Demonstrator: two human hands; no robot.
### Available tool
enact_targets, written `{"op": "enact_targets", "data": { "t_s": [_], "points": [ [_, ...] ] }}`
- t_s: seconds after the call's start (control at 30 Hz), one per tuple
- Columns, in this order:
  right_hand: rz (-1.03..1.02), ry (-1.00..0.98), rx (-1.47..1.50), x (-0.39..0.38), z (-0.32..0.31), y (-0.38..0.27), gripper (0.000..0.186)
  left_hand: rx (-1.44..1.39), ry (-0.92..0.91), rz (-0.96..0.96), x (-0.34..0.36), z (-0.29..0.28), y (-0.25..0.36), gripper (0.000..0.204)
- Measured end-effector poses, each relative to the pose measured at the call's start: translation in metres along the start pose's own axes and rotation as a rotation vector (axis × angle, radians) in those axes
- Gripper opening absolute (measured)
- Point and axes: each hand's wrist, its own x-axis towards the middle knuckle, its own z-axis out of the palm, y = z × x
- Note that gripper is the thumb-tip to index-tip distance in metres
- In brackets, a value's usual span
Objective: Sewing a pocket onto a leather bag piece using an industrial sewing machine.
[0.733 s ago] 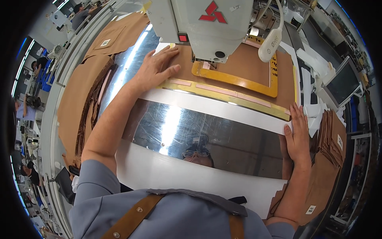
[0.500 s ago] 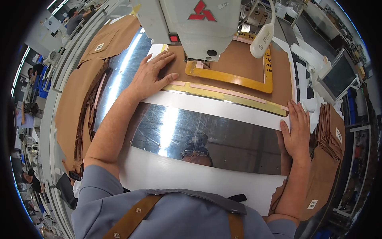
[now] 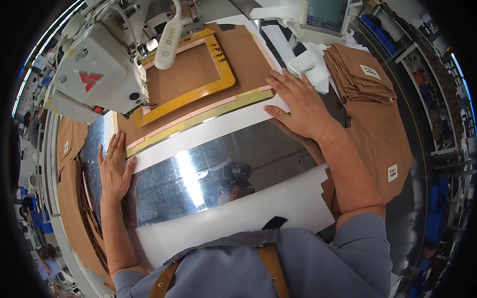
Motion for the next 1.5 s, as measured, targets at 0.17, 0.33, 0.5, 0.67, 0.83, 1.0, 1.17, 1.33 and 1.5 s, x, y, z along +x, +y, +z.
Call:
{"op": "enact_targets", "data": {
  "t_s": [0.17, 0.33, 0.5, 0.67, 0.83, 1.0, 1.17, 1.33, 1.5],
  "points": [
    [-0.014, 0.034, 0.009, -0.002, -0.001, 0.0, 0.068, -0.061, 0.147, 0.005, 0.0, 0.002, 0.005, 0.064],
    [-0.022, 0.051, 0.0, -0.003, 0.001, 0.002, 0.062, -0.136, -0.008, 0.064, 0.002, -0.003, 0.005, 0.056],
    [-0.025, 0.056, -0.042, -0.002, 0.0, 0.0, 0.059, -0.147, 0.009, 0.077, 0.003, -0.002, 0.003, 0.052],
    [-0.033, 0.071, -0.095, 0.0, -0.002, 0.0, 0.055, -0.149, 0.07, 0.109, 0.007, -0.002, 0.001, 0.048],
    [-0.051, 0.072, -0.077, 0.001, -0.004, -0.002, 0.052, -0.199, 0.117, 0.124, 0.009, -0.002, -0.002, 0.044],
    [-0.062, 0.057, -0.096, 0.003, -0.009, -0.004, 0.052, -0.232, 0.142, 0.111, 0.008, 0.002, -0.006, 0.04],
    [-0.061, 0.048, -0.104, 0.003, -0.009, -0.003, 0.055, -0.226, 0.162, 0.079, 0.006, 0.005, -0.01, 0.036],
    [-0.059, 0.06, -0.096, 0.003, -0.007, -0.001, 0.056, -0.221, 0.173, 0.082, 0.006, 0.002, -0.011, 0.029],
    [-0.06, 0.065, -0.08, 0.005, -0.005, -0.003, 0.056, -0.165, 0.271, 0.049, 0.002, 0.0, -0.012, 0.011]
  ]
}}
